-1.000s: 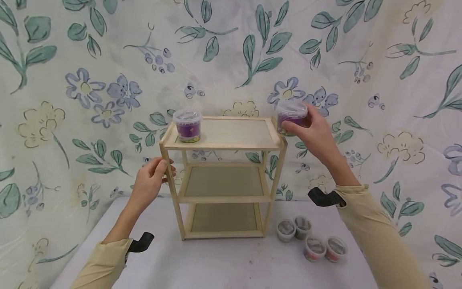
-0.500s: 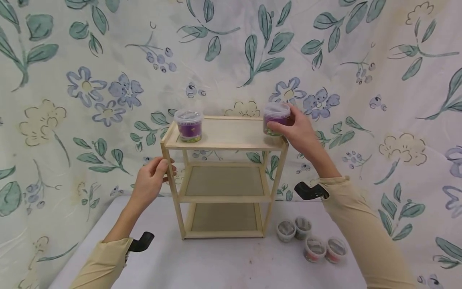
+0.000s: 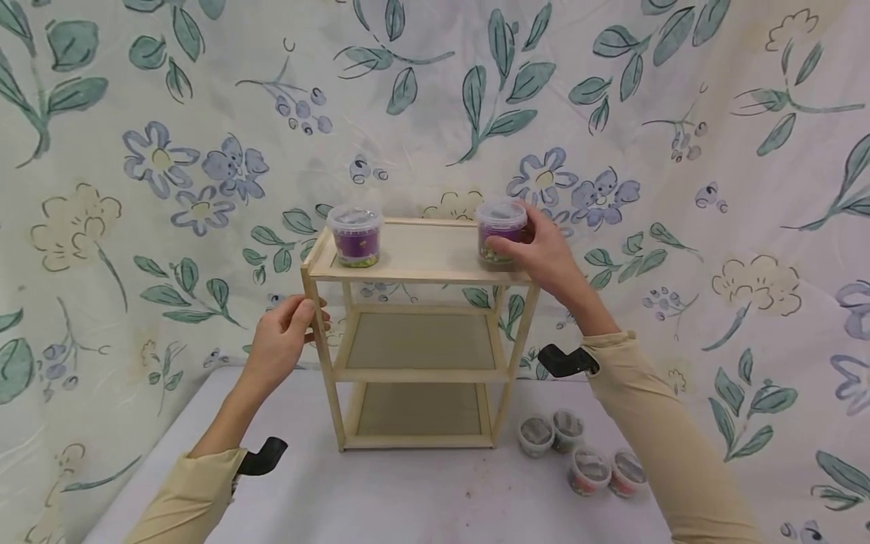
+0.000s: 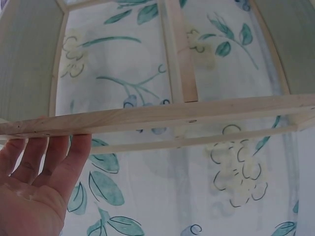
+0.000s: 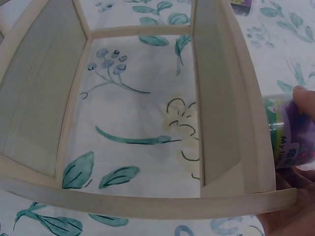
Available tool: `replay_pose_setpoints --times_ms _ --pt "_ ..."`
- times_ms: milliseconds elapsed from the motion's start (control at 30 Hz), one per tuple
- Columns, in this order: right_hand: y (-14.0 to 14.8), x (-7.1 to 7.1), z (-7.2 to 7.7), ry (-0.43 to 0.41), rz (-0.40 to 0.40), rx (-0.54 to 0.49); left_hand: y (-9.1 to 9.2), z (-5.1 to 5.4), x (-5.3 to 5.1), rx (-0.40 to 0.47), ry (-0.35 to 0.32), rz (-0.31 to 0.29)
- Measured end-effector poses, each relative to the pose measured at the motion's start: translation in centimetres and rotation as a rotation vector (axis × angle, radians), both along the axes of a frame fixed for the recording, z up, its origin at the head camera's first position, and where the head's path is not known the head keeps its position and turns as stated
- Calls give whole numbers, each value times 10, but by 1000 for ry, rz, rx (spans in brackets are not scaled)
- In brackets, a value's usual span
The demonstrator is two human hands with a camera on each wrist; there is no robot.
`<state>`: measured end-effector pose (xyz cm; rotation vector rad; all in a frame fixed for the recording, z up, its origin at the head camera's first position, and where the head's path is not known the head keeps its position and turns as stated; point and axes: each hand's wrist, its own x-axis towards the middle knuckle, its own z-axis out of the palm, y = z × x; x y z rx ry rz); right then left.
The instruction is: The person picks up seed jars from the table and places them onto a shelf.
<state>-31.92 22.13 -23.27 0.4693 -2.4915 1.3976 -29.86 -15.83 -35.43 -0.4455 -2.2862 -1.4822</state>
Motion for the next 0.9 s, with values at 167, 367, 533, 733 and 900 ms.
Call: replay_pose_setpoints --times_ms 167,367,533,733,900 --pt "-2 -3 -4 -2 18 11 0 -1 1 -14 -17 6" --pt "-4 -5 -7 -5 30 45 0 -2 -1 -16 19 8" --pt "-4 -8 -7 -2 43 58 0 0 -1 -3 38 12" --pt "-4 -9 -5 -19 68 72 2 2 0 24 38 2" --pt "-1 -8 -5 -50 82 55 3 0 1 8 20 0"
